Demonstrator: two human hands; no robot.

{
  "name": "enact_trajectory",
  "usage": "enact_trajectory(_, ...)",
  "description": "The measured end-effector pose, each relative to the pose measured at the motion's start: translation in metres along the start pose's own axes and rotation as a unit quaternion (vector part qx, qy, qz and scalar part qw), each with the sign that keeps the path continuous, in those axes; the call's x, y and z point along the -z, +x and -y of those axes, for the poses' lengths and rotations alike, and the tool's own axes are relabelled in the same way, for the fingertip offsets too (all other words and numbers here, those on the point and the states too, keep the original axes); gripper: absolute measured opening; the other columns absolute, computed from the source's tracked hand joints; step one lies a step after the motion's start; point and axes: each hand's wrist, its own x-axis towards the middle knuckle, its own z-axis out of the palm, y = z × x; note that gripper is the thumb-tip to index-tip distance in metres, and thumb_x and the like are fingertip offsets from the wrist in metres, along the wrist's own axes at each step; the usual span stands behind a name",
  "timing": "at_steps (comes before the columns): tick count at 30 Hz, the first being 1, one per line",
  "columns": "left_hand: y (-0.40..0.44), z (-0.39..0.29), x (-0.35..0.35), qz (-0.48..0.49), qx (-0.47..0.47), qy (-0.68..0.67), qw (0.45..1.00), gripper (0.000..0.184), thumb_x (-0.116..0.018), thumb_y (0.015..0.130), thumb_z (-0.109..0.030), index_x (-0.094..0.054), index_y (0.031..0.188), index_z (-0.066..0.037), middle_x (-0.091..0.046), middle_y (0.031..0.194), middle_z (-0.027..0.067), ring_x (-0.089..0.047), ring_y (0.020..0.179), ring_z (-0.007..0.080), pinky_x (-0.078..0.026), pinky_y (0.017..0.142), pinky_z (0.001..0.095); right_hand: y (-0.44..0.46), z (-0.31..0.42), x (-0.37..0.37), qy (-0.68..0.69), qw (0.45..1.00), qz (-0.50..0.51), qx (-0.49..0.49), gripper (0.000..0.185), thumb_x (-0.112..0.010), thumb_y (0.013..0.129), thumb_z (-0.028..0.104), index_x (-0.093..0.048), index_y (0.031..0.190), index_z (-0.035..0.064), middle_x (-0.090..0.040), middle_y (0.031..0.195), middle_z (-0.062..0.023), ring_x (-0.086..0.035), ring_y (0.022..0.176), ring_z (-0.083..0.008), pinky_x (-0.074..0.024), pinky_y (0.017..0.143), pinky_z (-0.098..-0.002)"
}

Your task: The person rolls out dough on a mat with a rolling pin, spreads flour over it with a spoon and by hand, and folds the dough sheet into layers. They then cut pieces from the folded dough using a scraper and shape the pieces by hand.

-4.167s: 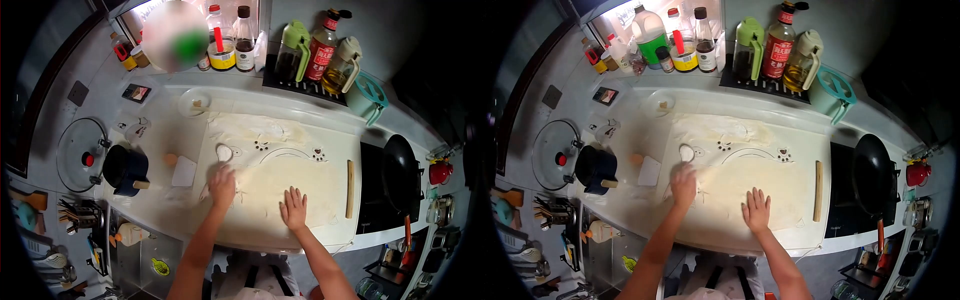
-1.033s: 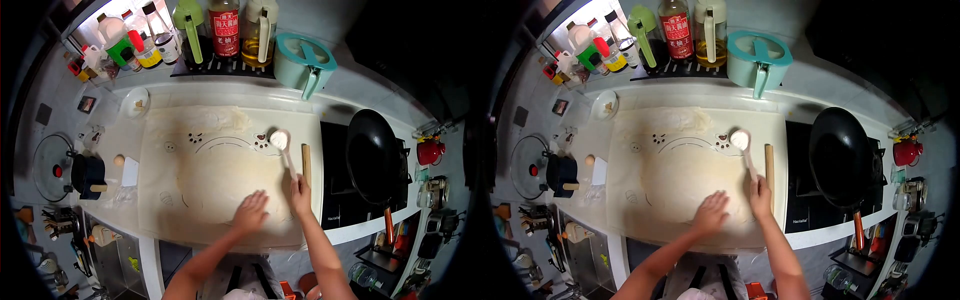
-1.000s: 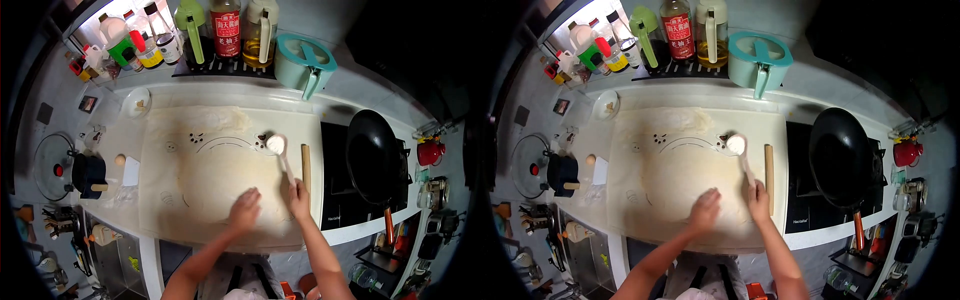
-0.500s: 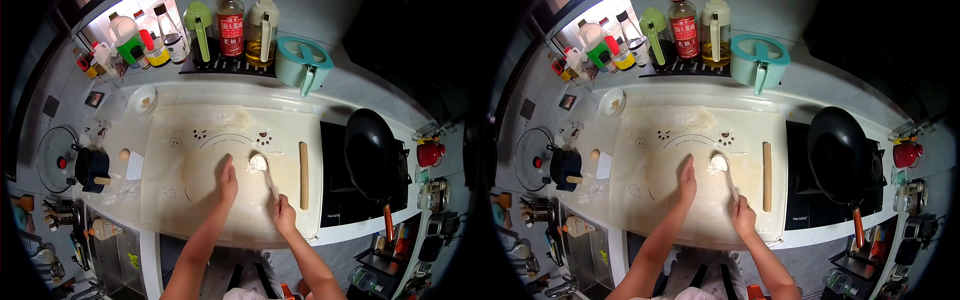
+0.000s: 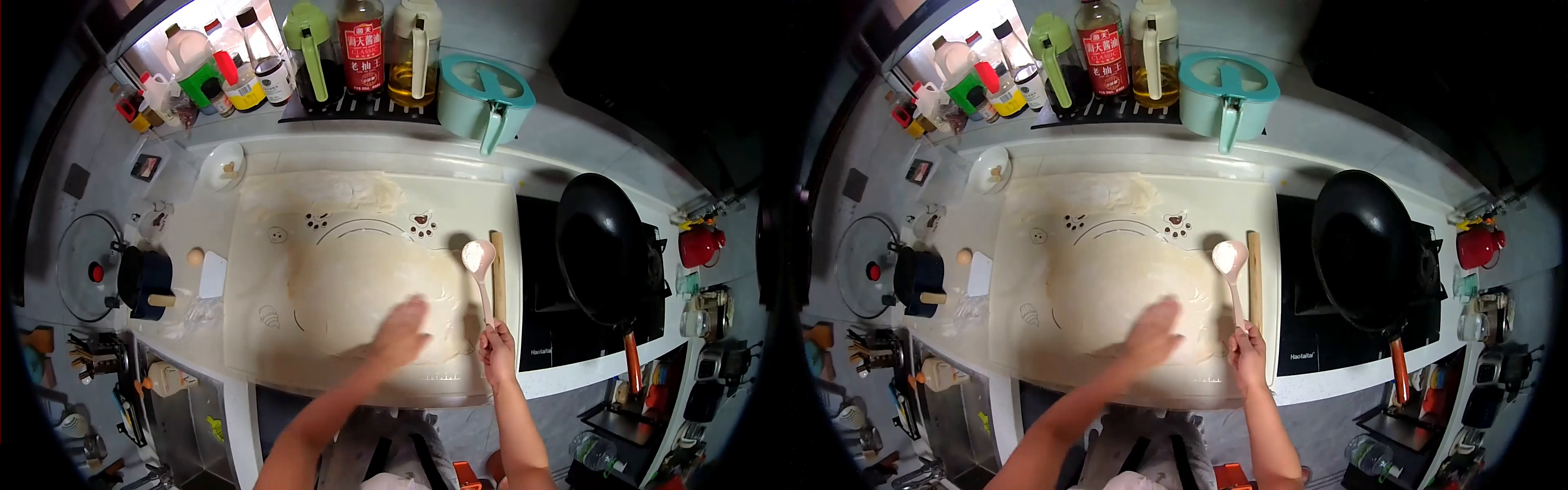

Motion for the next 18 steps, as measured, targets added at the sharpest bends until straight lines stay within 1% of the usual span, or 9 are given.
enact_trajectory(3, -0.003, 0.083, 0.025, -0.162, 0.164, 0.108, 0.967, 0.073, -0.059, 0.087, -0.040, -0.037, 0.140, 0.005, -0.034, 0.147, 0.0242, -0.028, 0.139, 0.0376, -0.021, 0.114, 0.0493, 0.001, -0.004, 0.005, 0.001, 1.000, -0.007, 0.011, 0.008, -0.047, 0.098, 0.012, -0.054, 0.102, 0.0125, -0.046, 0.064, 0.0036, -0.033, 0.046, -0.0038, -0.0246, 0.040, -0.0195)
enact_trajectory(4, 0.012, 0.103, 0.030, -0.219, 0.201, 0.135, 0.945, 0.074, -0.060, 0.086, -0.041, -0.037, 0.140, 0.005, -0.034, 0.147, 0.0250, -0.027, 0.139, 0.0399, -0.021, 0.114, 0.0506, 0.002, -0.006, 0.007, -0.002, 1.000, -0.011, 0.017, 0.008, -0.047, 0.098, 0.012, -0.054, 0.102, 0.0124, -0.046, 0.064, 0.0035, -0.033, 0.046, -0.0040, -0.0247, 0.040, -0.0198)
enact_trajectory(6, 0.061, 0.112, 0.006, -0.272, 0.224, 0.145, 0.925, 0.074, -0.060, 0.086, -0.041, -0.038, 0.141, 0.003, -0.032, 0.147, 0.0269, -0.025, 0.138, 0.0448, -0.020, 0.113, 0.0534, 0.001, -0.008, 0.009, -0.005, 0.999, -0.028, 0.025, 0.008, -0.048, 0.098, 0.011, -0.054, 0.103, 0.0112, -0.046, 0.064, 0.0031, -0.032, 0.046, -0.0040, -0.0233, 0.040, -0.0200)
enact_trajectory(8, 0.099, 0.058, -0.013, -0.254, 0.138, 0.109, 0.951, 0.072, -0.058, 0.086, -0.043, -0.040, 0.141, -0.001, -0.031, 0.148, 0.0270, -0.023, 0.139, 0.0459, -0.019, 0.113, 0.0548, -0.004, -0.008, 0.004, 0.011, 0.999, -0.038, 0.022, 0.009, -0.047, 0.097, 0.010, -0.054, 0.104, 0.0098, -0.047, 0.064, 0.0026, -0.032, 0.046, -0.0035, -0.0222, 0.040, -0.0198)
enact_trajectory(10, 0.104, -0.008, -0.029, -0.181, 0.058, 0.082, 0.978, 0.069, -0.058, 0.085, -0.047, -0.047, 0.137, -0.003, -0.033, 0.147, 0.0259, -0.025, 0.137, 0.0458, -0.021, 0.111, 0.0565, -0.003, -0.012, 0.001, 0.001, 0.999, -0.036, 0.027, 0.008, -0.049, 0.097, 0.011, -0.055, 0.103, 0.0106, -0.046, 0.063, 0.0034, -0.032, 0.046, -0.0035, -0.0219, 0.040, -0.0198)
enact_trajectory(12, 0.067, -0.055, -0.029, -0.043, -0.050, 0.164, 0.984, 0.066, -0.058, 0.084, -0.047, -0.048, 0.137, -0.008, -0.035, 0.149, 0.0183, -0.025, 0.139, 0.0415, -0.021, 0.112, 0.0542, -0.001, -0.018, 0.002, -0.022, 0.999, -0.031, 0.028, 0.008, -0.049, 0.097, 0.012, -0.055, 0.103, 0.0108, -0.045, 0.062, 0.0040, -0.031, 0.045, -0.0036, -0.0217, 0.040, -0.0198)
enact_trajectory(14, 0.014, -0.051, -0.046, -0.047, -0.100, 0.089, 0.990, 0.062, -0.058, 0.084, -0.044, -0.049, 0.137, -0.013, -0.037, 0.149, 0.0114, -0.029, 0.139, 0.0366, -0.023, 0.112, 0.0521, 0.000, -0.025, -0.002, -0.075, 0.996, -0.006, 0.056, 0.012, -0.052, 0.097, 0.015, -0.059, 0.105, 0.0087, -0.046, 0.062, 0.0056, -0.036, 0.050, -0.0026, -0.0262, 0.043, -0.0194)
enact_trajectory(16, -0.037, -0.030, -0.019, -0.055, -0.074, 0.088, 0.992, 0.060, -0.060, 0.083, -0.040, -0.049, 0.137, -0.017, -0.040, 0.147, 0.0095, -0.032, 0.137, 0.0337, -0.026, 0.111, 0.0511, -0.001, -0.036, -0.012, -0.140, 0.987, 0.013, 0.076, 0.013, -0.054, 0.097, 0.015, -0.062, 0.104, 0.0072, -0.047, 0.064, 0.0063, -0.038, 0.052, -0.0021, -0.0285, 0.046, -0.0194)
enact_trajectory(18, -0.084, 0.010, 0.017, -0.030, -0.007, 0.063, 0.998, 0.061, -0.062, 0.083, -0.033, -0.047, 0.138, -0.011, -0.038, 0.147, 0.0127, -0.034, 0.137, 0.0316, -0.028, 0.110, 0.0504, -0.006, -0.048, -0.023, -0.228, 0.962, 0.072, 0.132, 0.017, -0.057, 0.096, 0.017, -0.063, 0.105, 0.0046, -0.050, 0.067, 0.0065, -0.043, 0.059, -0.0039, -0.0344, 0.052, -0.0214)
